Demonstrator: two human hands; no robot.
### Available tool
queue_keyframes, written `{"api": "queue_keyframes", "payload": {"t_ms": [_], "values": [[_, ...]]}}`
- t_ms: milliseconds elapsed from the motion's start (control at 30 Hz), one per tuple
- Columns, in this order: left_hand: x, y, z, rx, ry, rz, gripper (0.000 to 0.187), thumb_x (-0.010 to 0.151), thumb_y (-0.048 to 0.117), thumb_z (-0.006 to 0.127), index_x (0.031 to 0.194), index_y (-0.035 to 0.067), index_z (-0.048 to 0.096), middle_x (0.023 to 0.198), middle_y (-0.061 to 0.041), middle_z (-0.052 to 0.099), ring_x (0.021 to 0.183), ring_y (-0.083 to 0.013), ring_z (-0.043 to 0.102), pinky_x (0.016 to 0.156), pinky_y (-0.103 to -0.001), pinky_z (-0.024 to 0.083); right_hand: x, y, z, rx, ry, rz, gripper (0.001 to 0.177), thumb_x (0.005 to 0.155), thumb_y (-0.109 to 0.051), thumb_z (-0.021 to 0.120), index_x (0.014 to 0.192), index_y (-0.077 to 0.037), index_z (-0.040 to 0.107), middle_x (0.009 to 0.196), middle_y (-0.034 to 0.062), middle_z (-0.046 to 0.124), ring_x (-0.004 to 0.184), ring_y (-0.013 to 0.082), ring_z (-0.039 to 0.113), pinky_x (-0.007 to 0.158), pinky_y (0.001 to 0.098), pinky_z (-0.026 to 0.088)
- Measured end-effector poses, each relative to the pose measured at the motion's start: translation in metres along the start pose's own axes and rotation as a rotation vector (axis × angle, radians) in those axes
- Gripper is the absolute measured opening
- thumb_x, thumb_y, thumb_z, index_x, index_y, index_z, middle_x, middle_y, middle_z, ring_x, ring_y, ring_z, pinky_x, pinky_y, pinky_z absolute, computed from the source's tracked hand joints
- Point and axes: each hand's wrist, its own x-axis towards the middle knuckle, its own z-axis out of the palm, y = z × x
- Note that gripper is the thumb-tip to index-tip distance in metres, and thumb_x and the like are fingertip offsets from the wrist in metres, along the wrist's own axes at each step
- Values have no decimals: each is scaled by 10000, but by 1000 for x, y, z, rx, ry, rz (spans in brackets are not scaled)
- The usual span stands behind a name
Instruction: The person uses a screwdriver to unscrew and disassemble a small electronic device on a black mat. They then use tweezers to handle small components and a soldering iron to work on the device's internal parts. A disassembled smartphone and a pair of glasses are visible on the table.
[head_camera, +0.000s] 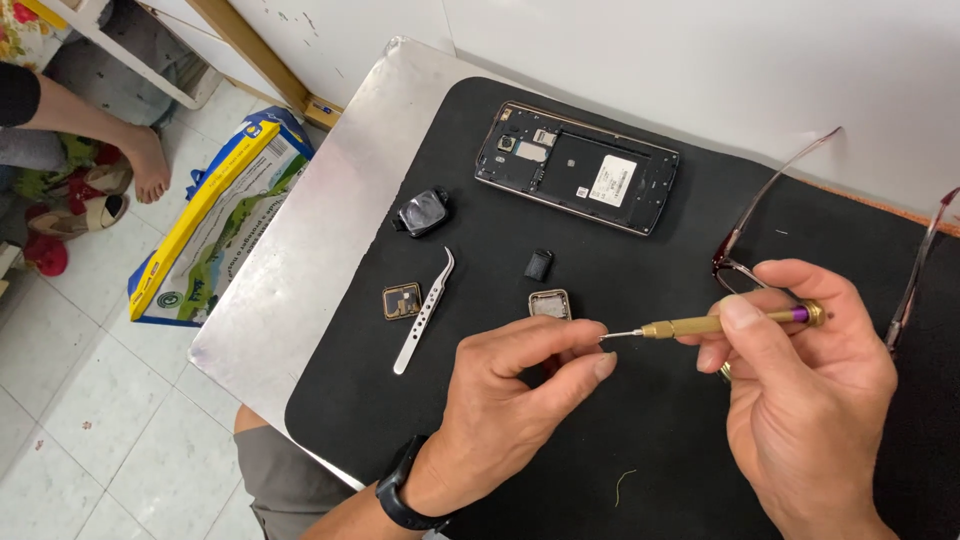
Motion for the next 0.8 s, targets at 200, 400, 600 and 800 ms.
{"api": "queue_keyframes", "payload": {"t_ms": [200,400,600,800], "values": [[-1,-10,4,-133,52,-100,77,916,78,762,966,32,797,772,-46,742,677,-109,660,624,-223,535,-3,-2,1,-36,0,-53,295,982,11,635,1264,-27,557,778,71,593,594,170,604,695,258,570],[0,-2,1,-126,-12,-92,113,962,107,709,910,40,784,754,-24,716,662,-106,623,612,-234,515,-3,-1,-2,-61,-6,-117,285,984,45,624,1253,-4,542,786,110,584,582,199,603,711,272,563],[-3,-4,-3,-75,-4,-71,71,922,123,756,909,66,797,761,-40,754,669,-116,671,621,-223,547,-4,-4,-4,-55,-42,-122,292,964,52,633,1243,11,557,777,116,602,554,204,602,676,275,563],[-3,-4,-3,-44,1,-89,75,912,104,756,864,65,798,742,-23,748,664,-98,663,616,-221,537,-5,-7,-8,-166,20,-182,258,1011,45,626,1258,19,554,772,112,570,582,187,600,660,271,570]]}}
